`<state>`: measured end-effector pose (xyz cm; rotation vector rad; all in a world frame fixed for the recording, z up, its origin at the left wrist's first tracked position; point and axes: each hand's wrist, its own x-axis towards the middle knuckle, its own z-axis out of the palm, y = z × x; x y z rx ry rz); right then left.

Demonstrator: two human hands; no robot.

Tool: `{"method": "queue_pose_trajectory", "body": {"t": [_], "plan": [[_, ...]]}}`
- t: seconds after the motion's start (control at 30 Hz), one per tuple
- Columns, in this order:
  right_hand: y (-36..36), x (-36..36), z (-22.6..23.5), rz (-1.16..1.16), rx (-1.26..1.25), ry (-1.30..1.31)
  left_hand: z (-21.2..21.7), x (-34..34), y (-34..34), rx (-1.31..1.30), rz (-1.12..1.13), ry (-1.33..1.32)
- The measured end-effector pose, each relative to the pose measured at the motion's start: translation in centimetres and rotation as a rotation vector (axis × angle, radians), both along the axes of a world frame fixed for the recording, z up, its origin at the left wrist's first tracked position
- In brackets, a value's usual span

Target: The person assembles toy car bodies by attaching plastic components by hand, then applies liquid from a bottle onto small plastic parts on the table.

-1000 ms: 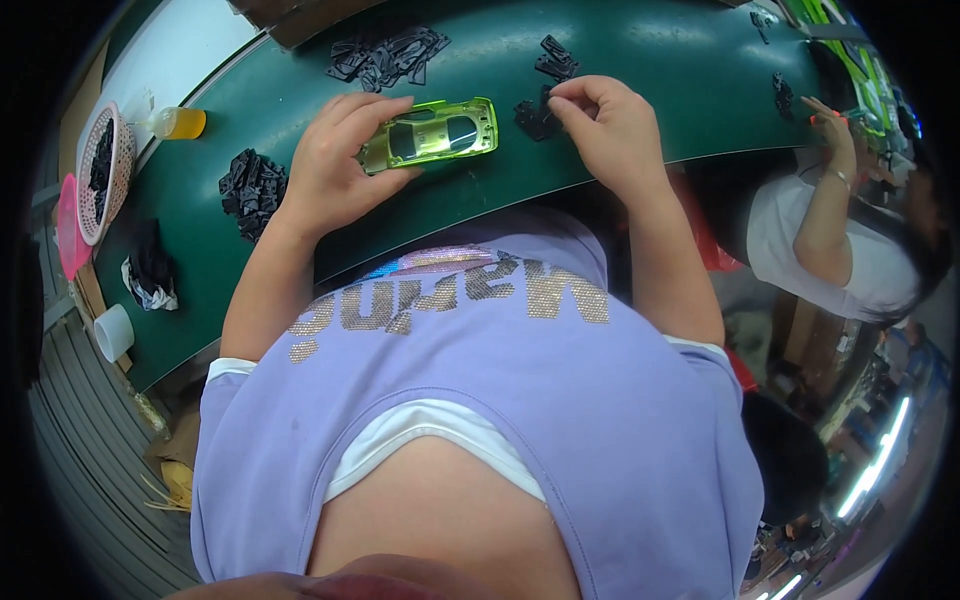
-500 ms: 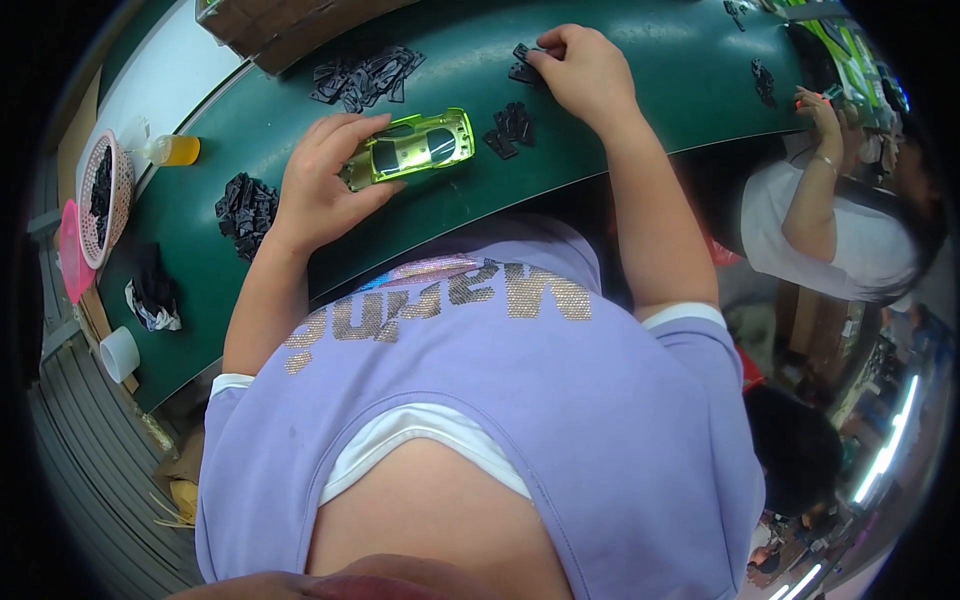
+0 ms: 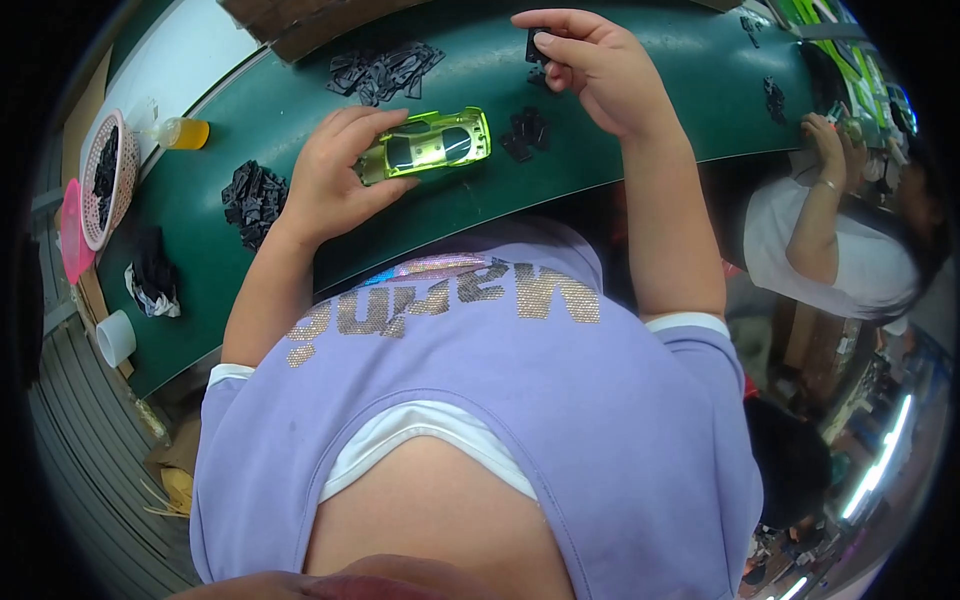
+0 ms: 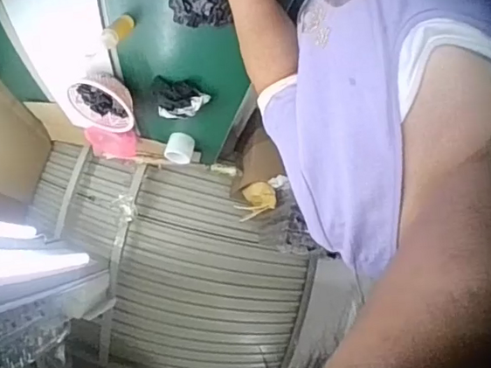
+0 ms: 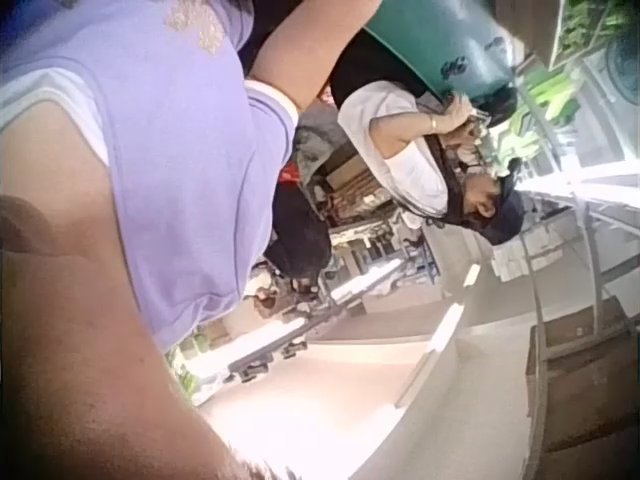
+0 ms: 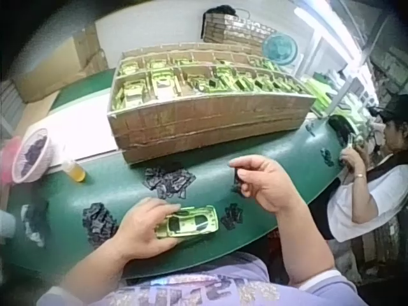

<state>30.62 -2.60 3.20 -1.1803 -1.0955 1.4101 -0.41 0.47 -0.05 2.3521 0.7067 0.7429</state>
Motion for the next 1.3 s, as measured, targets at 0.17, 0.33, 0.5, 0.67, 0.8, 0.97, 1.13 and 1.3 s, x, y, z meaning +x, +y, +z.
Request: {"method": "queue_pose_trajectory", "body": {"t": [0.17, 0.33, 0.5, 0.67, 0.8, 0.97, 1.13, 1.3], "plan": [[-2.3, -4.6, 1.0, 0.030, -0.003, 0.076, -0.4, 0.2, 0.1, 0.083, 0.007, -0.008], [-4.3, -9.4, 0.4, 0.069, 0.201, -0.465, -0.4, 0.3, -0.1, 0.149, -0.003, -0.020], [-4.1, -10.9, -0.8, 0.102, 0.492, -0.865, -0.3, 0.5, -0.3, 0.183, -0.018, -0.047], [-4.2, -10.8, -0.8, 0.179, 0.492, -0.934, -0.7, 0.4, -0.2, 0.181, -0.018, -0.047], [-3.9, -10.5, -0.6, 0.214, 0.512, -1.008, -0.7, 0.3, -0.3, 0.158, -0.019, -0.057], [-3.6, -10.2, -0.3, 0.278, 0.574, -1.066, -0.6, 0.3, -0.3, 0.150, -0.021, -0.060], [-3.4, -10.3, -0.1, 0.335, 0.605, -1.125, -0.8, 0.4, -0.2, 0.151, -0.028, -0.060], [-3.1, -10.4, -0.2, 0.448, 0.622, -1.098, -0.7, 0.3, -0.3, 0.132, -0.040, -0.065]]}}
